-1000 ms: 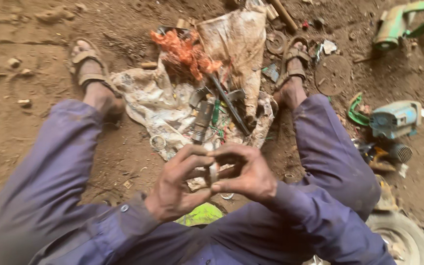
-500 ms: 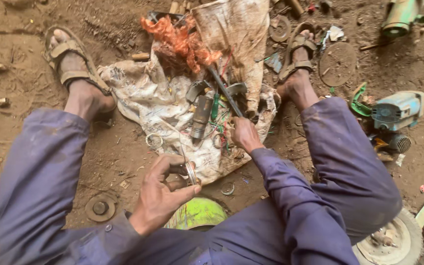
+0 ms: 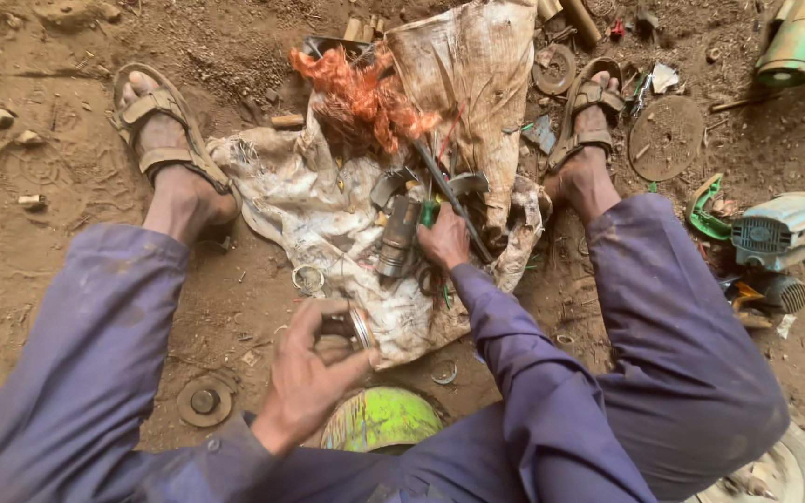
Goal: The person sits on the ground and works on a small electric motor armature, pulling wires and components from it by hand and using a file and a screwdriver on the motor parts. They set parts on a cloth beside them and continue prying and filing at the motor housing.
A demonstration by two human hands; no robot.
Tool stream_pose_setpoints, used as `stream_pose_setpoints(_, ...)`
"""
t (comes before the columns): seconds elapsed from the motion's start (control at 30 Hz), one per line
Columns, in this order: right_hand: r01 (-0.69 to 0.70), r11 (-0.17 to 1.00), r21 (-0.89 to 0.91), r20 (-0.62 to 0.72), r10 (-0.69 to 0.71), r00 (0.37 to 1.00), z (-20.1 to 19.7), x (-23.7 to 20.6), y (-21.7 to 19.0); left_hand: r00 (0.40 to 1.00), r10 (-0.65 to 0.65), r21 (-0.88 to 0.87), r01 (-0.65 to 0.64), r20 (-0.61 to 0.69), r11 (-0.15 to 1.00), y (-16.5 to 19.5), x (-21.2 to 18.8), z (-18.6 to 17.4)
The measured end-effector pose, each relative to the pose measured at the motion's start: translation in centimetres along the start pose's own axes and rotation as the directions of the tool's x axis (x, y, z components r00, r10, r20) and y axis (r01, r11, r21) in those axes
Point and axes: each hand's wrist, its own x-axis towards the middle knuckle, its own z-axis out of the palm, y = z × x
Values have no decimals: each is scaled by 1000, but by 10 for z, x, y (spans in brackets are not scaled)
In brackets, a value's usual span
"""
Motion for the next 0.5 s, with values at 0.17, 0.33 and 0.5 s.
stream_pose_setpoints(0.17,-79,997,14,112,77,991,-11,-3,22,977,214,471,-180,-21,864,-55,55,-11)
stream_pose_setpoints(0.33,176,983,50,58,-179,982,-9,-17,21,975,164,626,-34,-152,779,-102,111,-10)
stream_pose_setpoints(0.5,52,997,-52,82,-48,995,5,-20,3,941,268,537,-118,-209,835,-119,128,-9)
